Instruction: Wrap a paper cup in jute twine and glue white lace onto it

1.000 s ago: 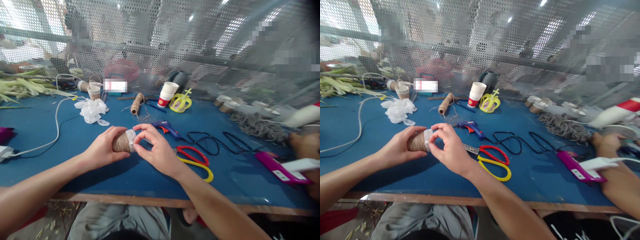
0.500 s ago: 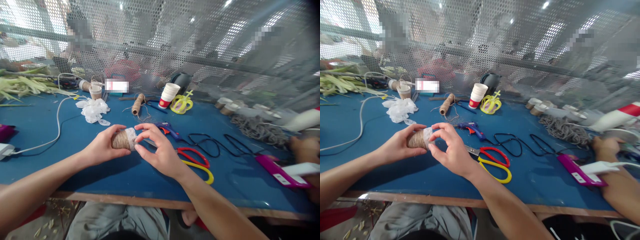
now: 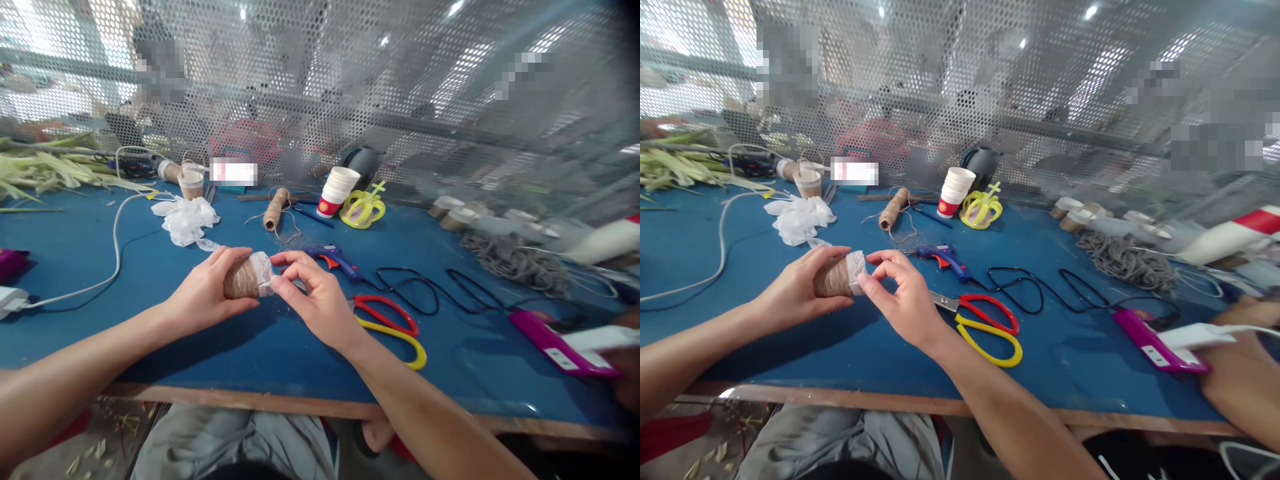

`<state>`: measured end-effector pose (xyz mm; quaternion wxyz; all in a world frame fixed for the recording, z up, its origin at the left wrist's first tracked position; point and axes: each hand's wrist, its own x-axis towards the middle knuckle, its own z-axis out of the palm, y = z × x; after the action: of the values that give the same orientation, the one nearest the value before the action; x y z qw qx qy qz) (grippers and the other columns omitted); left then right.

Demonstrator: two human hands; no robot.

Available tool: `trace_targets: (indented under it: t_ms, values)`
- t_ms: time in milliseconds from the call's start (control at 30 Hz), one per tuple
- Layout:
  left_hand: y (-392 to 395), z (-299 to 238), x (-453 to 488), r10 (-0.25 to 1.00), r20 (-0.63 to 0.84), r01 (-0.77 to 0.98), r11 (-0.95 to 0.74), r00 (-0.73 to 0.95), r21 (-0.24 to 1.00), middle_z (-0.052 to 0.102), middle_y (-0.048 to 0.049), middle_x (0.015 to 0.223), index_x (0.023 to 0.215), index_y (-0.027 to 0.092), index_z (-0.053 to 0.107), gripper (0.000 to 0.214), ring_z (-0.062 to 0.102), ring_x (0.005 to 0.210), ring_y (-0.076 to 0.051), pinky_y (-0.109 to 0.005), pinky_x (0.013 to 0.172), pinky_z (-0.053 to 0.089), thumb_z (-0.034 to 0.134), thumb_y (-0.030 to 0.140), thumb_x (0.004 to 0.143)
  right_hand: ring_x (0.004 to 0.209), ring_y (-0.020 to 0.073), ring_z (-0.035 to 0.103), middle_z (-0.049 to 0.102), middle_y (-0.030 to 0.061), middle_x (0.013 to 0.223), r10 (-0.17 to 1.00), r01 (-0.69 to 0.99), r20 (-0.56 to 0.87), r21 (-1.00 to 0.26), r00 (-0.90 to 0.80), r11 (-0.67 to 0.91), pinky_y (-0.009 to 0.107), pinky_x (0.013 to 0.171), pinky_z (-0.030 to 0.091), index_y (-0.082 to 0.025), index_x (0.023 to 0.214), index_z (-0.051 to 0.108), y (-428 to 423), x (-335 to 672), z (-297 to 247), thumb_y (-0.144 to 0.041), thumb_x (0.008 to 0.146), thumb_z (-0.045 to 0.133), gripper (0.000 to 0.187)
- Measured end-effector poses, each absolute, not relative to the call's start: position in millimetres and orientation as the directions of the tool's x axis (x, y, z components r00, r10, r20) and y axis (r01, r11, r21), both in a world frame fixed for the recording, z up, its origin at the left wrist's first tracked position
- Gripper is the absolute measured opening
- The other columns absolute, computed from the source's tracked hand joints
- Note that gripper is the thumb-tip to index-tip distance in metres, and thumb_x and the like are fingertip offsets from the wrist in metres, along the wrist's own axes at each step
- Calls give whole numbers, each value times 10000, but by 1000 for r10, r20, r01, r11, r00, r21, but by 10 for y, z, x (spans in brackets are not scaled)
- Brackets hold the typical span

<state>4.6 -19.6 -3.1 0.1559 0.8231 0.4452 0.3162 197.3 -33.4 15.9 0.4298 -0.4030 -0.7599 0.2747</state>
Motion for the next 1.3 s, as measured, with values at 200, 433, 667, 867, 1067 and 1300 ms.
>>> trace_targets:
  t_ms: [200, 433, 667, 867, 1067, 1300]
  values:
    - [-206, -32, 57, 829, 391, 623, -559, 400, 547, 577, -133, 1112, 1200, 125, 449, 615, 580, 1013, -253, -392, 853, 477, 679, 364, 682, 824, 161, 576, 598, 42, 874, 921, 354, 297, -857, -251, 373, 321, 772, 456, -203, 704, 459, -323, 1947, 139, -232, 755, 594, 148]
    - [-222, 14, 80, 889, 268, 536, -440, 370, 720, 586, -128, 1103, 1186, 120, 466, 670, 584, 963, -244, -385, 834, 476, 699, 431, 641, 674, 124, 540, 541, -12, 720, 933, 371, 272, -863, -235, 344, 270, 654, 461, -199, 723, 463, -325, 1939, 127, -225, 747, 597, 138]
    - [-259, 42, 121, 929, 184, 525, -335, 320, 782, 632, -79, 972, 1084, 146, 520, 491, 591, 820, -206, -345, 725, 489, 613, 458, 717, 689, 127, 553, 540, -13, 722, 928, 388, 294, -847, -228, 364, 272, 660, 477, -202, 737, 463, -355, 1900, 122, -208, 742, 600, 137]
    - [-245, 31, 107, 931, 169, 524, -326, 324, 787, 617, -65, 970, 1097, 152, 509, 487, 587, 822, -196, -332, 738, 486, 622, 432, 715, 664, 124, 570, 575, 2, 726, 929, 435, 286, -824, -235, 364, 265, 623, 482, -191, 755, 482, -340, 2040, 279, -270, 760, 613, 153]
    - [-233, 9, 85, 938, 143, 530, -299, 316, 794, 623, -67, 950, 1097, 160, 506, 499, 602, 814, -213, -350, 718, 498, 602, 473, 721, 380, 90, 461, 511, -52, 446, 911, 641, 411, -709, 36, 294, 250, 452, 407, -208, 685, 490, -132, 2568, 656, -347, 849, 517, 217]
    - [-225, -12, 94, 933, 177, 554, -331, 314, 764, 617, -78, 991, 1100, 165, 510, 507, 601, 825, -216, -367, 737, 501, 598, 484, 716, 783, 178, 619, 649, 61, 868, 994, 877, 104, -481, 35, 20, 312, 684, 502, -175, 837, 638, 340, 2970, 205, -282, 839, 588, 119]
